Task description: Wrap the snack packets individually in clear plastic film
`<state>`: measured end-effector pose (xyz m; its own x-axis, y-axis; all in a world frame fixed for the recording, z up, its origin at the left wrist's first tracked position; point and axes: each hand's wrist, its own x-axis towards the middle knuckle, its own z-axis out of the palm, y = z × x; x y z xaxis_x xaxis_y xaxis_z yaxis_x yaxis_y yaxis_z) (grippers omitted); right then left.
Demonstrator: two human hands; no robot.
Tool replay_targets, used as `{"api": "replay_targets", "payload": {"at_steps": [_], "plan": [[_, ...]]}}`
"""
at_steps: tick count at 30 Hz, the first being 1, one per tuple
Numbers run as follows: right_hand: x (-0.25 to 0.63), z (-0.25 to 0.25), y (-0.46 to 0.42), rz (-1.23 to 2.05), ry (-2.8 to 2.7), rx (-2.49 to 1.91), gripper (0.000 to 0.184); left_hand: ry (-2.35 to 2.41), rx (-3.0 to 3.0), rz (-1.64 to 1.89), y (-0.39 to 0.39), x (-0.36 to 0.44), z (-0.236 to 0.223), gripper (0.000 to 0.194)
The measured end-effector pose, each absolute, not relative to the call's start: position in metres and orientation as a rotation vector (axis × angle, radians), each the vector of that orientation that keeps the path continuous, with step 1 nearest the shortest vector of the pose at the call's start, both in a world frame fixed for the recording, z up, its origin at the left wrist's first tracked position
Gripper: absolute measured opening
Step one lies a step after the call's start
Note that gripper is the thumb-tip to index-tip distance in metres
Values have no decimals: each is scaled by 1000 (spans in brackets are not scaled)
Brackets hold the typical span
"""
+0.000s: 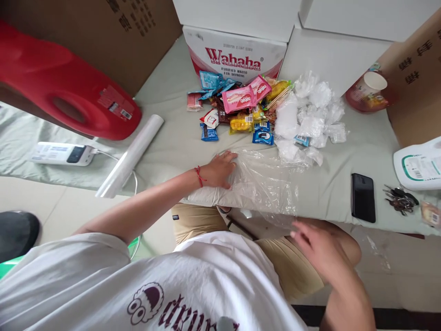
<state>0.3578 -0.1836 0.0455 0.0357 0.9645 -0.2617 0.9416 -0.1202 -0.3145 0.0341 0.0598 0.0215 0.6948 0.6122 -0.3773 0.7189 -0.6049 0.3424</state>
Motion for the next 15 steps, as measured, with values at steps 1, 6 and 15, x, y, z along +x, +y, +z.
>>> {"api": "replay_targets", "payload": {"at_steps": [1,6,15], "plan": [[357,53,-178,680,-1963,-2191,27,1025,2430,-315,59,34,22,74],[297,67,-104,482,-1879,-1933,47,1041,2403,-311,57,36,25,72],[178,21,-67,288,-2395,-1708,22,1107,2260,-169,84,5,38,32]]}}
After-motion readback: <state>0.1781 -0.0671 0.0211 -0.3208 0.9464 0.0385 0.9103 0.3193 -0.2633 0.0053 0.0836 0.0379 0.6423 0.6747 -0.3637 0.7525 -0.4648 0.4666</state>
